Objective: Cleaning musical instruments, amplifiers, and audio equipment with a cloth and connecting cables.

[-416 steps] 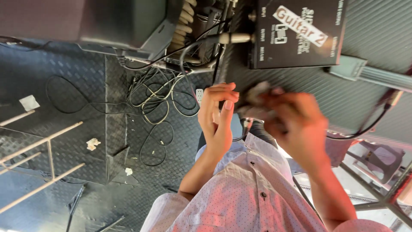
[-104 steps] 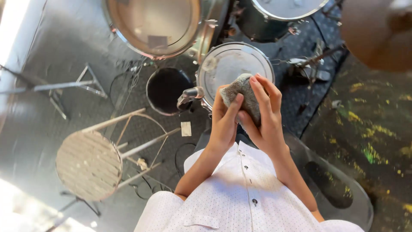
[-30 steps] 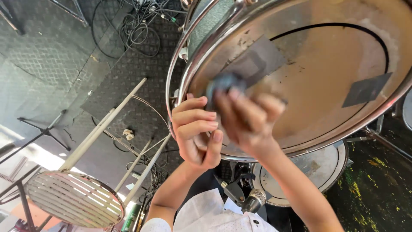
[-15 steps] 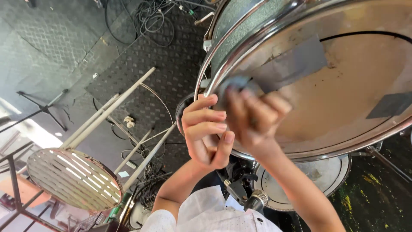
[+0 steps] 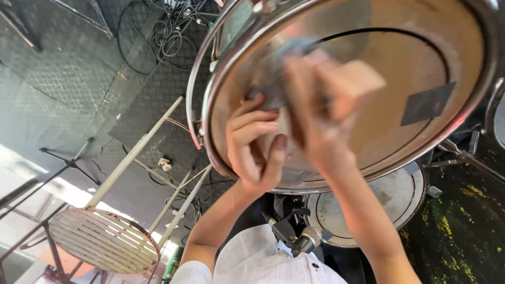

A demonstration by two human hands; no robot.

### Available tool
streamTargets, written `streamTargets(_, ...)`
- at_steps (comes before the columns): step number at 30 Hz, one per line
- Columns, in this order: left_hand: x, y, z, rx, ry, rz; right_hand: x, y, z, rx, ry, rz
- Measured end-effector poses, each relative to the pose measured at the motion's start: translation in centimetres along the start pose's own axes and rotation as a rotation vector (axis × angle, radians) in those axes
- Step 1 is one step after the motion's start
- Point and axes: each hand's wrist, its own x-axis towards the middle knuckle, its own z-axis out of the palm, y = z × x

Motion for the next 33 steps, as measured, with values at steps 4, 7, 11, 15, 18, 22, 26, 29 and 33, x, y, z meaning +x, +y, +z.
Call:
streamTargets(4, 0.4, -0.2, 1.9, 0.102, 0.007, 0.045, 2.7, 2.4, -1.9, 0.032, 0.001, -0.098)
streamTargets(7, 0.6, 0.1, 2.6, 0.218, -0.048, 0.083, 3.0, 5.4, -3.2, -0.065, 0.037, 0.016)
streamTargets(11, 0.5, -0.3, 2.9, 0.274, -0.076, 0.115, 0.3, 8.5, -4.7, -0.175, 0.105, 0.228)
streamTargets(15, 0.2, -0.6, 3.2, 0.271, -0.036, 0.090, -6.6, 8.2, -4.6, -0.246, 0.185, 0.454)
streamTargets(18, 0.2, -0.4, 3.2, 0.266, -0.048, 0.093, -13.7, 4.9, -2.5, -0.242, 0.174, 0.400)
streamTargets(22, 0.4, -0.3, 2.9, 0.298, -0.052, 0.111, -12.3, 1.0, -0.6, -0.122, 0.060, 0.200)
streamTargets(26, 0.3, -0.3, 3.0, 0.234, -0.055, 0.093, -7.0, 5.1, -2.0, -0.091, -0.061, -0.088)
streamTargets(29, 0.0, 0.0, 2.7, 0.185, -0.073, 0.087, -6.6, 7.3, -3.8, -0.145, -0.031, 0.159)
streamTargets(33, 0.2, -0.2, 2.6, 0.122, -0.056, 0.095, -7.9, 5.1, -3.5, -0.229, 0.178, 0.475)
